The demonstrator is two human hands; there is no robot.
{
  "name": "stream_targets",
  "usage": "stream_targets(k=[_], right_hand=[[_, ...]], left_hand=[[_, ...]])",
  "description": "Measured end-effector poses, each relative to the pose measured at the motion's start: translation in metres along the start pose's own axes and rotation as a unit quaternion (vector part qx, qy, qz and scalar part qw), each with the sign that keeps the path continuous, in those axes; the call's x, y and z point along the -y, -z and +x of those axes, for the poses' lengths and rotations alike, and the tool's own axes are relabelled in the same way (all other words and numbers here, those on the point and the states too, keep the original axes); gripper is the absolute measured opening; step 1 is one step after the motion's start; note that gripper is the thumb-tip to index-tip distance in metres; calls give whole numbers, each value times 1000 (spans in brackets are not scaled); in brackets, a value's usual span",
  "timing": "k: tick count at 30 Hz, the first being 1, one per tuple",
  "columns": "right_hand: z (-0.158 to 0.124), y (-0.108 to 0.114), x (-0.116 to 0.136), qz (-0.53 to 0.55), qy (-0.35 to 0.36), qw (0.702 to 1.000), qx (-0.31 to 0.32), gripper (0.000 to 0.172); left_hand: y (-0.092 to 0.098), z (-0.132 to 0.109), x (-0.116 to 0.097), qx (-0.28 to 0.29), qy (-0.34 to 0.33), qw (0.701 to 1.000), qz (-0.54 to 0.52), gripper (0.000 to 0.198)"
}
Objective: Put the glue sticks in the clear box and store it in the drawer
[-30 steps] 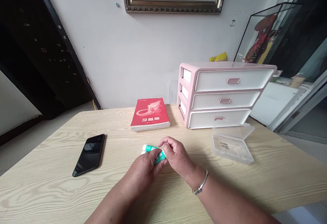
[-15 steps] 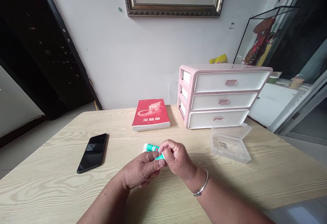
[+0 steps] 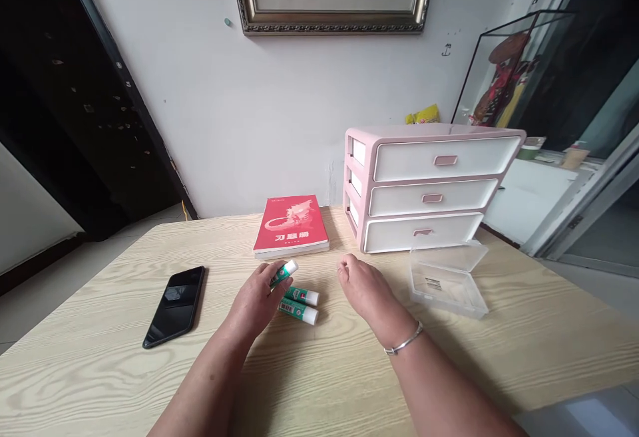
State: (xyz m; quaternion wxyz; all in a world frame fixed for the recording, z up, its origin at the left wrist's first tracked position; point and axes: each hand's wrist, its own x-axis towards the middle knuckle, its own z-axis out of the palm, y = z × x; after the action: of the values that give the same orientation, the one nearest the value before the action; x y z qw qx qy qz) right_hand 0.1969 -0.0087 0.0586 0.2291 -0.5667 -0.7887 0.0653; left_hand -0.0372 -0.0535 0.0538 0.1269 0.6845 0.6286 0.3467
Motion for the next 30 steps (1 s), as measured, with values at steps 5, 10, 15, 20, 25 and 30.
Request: stream_targets(k=[5, 10, 15, 20, 25, 30], right_hand=[[-4, -9, -8, -54, 42, 997, 39, 14], [-9, -9, -10, -25, 76, 996, 48, 18], [-11, -14, -9, -8, 80, 996, 33, 21], [-8, -20, -8, -7, 85, 996, -24, 21], [-7, -11, 0, 36, 115, 990, -68, 16], [-6, -8, 6, 92, 96, 988, -76, 17]], left_hand=[[-16, 19, 24, -5, -9, 997, 80, 39], [-30, 36, 29, 29, 1, 997, 76, 36], [-26, 32, 14, 33, -25, 996, 80, 36], [-15, 11, -7, 59, -156, 978, 125, 32], [-12, 1, -18, 106, -152, 959, 214, 20], [-12, 2, -16, 129, -130, 960, 211, 15]])
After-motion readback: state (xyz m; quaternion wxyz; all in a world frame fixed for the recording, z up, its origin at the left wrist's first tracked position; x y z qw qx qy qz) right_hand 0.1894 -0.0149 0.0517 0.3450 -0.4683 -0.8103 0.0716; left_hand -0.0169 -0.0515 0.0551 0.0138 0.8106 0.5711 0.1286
